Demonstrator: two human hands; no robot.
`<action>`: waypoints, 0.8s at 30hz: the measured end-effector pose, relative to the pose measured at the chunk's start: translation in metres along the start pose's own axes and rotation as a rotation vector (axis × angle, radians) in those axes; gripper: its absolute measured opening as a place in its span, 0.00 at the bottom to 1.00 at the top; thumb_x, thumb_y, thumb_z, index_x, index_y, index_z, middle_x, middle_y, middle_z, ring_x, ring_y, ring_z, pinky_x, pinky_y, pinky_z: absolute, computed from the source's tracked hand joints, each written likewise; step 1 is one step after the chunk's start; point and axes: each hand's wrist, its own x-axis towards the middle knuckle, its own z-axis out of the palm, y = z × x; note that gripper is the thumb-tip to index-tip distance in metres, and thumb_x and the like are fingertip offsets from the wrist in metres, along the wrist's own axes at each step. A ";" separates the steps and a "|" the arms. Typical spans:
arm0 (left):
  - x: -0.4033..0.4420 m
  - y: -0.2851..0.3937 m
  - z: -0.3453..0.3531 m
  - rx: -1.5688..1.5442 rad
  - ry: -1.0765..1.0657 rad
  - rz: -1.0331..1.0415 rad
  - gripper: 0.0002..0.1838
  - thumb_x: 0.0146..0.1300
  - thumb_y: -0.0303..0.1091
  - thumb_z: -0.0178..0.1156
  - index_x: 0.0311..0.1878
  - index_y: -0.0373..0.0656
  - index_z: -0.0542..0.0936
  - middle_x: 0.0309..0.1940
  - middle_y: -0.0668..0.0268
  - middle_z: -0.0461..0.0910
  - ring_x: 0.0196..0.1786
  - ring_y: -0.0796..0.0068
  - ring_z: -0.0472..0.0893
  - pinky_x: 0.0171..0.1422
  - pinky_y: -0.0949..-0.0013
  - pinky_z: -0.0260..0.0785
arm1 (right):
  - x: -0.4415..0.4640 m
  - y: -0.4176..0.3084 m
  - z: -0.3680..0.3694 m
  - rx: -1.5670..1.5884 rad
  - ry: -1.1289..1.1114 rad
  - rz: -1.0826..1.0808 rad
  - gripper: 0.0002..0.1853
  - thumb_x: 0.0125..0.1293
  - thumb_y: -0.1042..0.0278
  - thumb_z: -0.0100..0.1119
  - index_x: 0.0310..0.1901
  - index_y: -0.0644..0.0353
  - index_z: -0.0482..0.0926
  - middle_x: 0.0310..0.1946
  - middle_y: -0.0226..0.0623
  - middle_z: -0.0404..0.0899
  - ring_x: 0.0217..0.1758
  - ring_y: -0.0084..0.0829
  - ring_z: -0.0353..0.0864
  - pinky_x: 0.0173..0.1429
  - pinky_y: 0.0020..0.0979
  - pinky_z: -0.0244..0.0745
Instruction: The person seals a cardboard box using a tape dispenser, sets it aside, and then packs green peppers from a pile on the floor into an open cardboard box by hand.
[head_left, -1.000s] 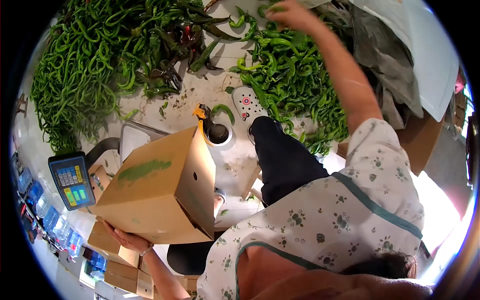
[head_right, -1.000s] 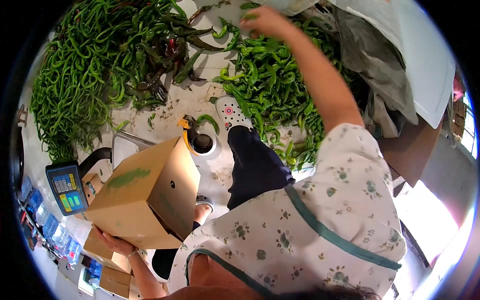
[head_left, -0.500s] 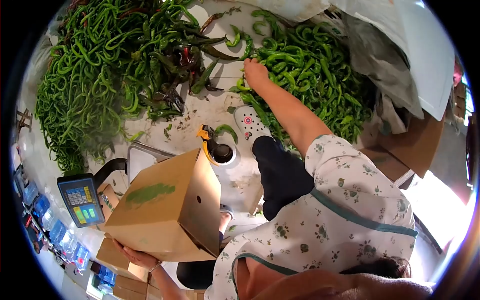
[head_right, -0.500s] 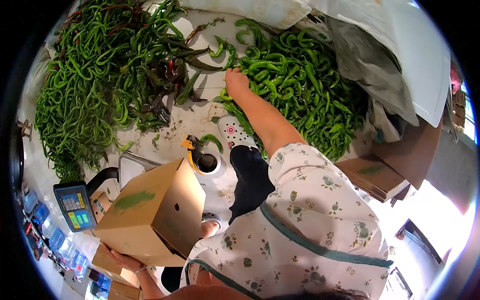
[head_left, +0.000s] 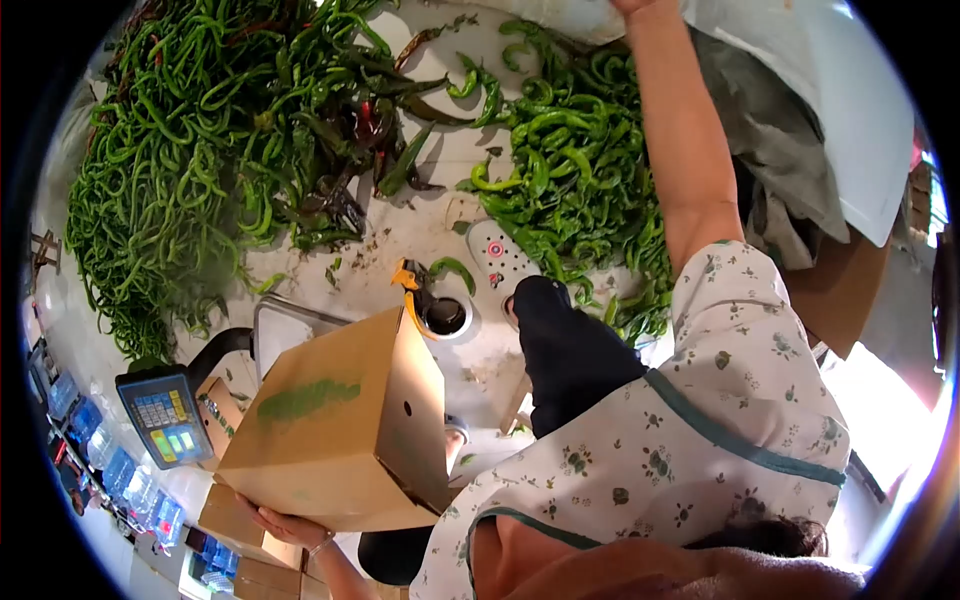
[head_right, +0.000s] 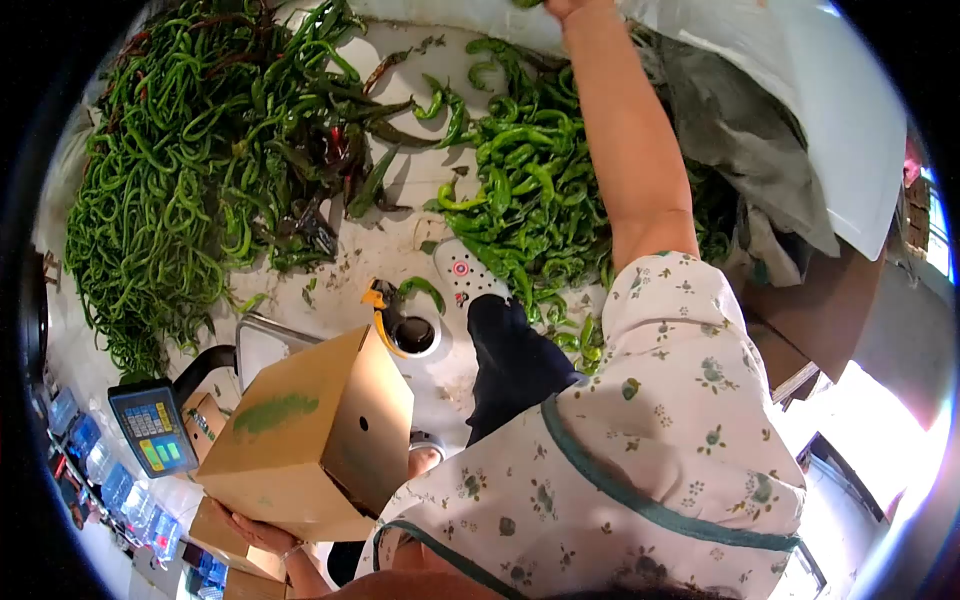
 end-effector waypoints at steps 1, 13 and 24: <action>0.000 -0.007 -0.003 -0.008 -0.005 0.007 0.29 0.71 0.46 0.36 0.65 0.32 0.61 0.65 0.51 0.61 0.66 0.57 0.64 0.69 0.59 0.56 | 0.012 -0.008 0.006 0.171 0.125 -0.139 0.13 0.59 0.60 0.61 0.21 0.57 0.75 0.14 0.29 0.66 0.14 0.19 0.60 0.20 0.21 0.55; 0.002 0.001 0.002 0.184 -0.022 -0.080 0.31 0.70 0.53 0.33 0.67 0.39 0.61 0.65 0.54 0.62 0.64 0.57 0.66 0.67 0.56 0.59 | 0.017 0.254 -0.014 -1.740 0.193 0.453 0.43 0.53 0.31 0.56 0.66 0.46 0.61 0.67 0.44 0.54 0.64 0.46 0.64 0.55 0.41 0.73; 0.002 -0.005 -0.002 0.163 -0.028 -0.050 0.33 0.68 0.55 0.36 0.64 0.38 0.64 0.62 0.54 0.66 0.60 0.57 0.70 0.62 0.56 0.63 | -0.045 0.227 -0.033 -1.413 0.003 0.001 0.30 0.58 0.42 0.58 0.58 0.51 0.73 0.54 0.42 0.73 0.56 0.41 0.72 0.53 0.49 0.74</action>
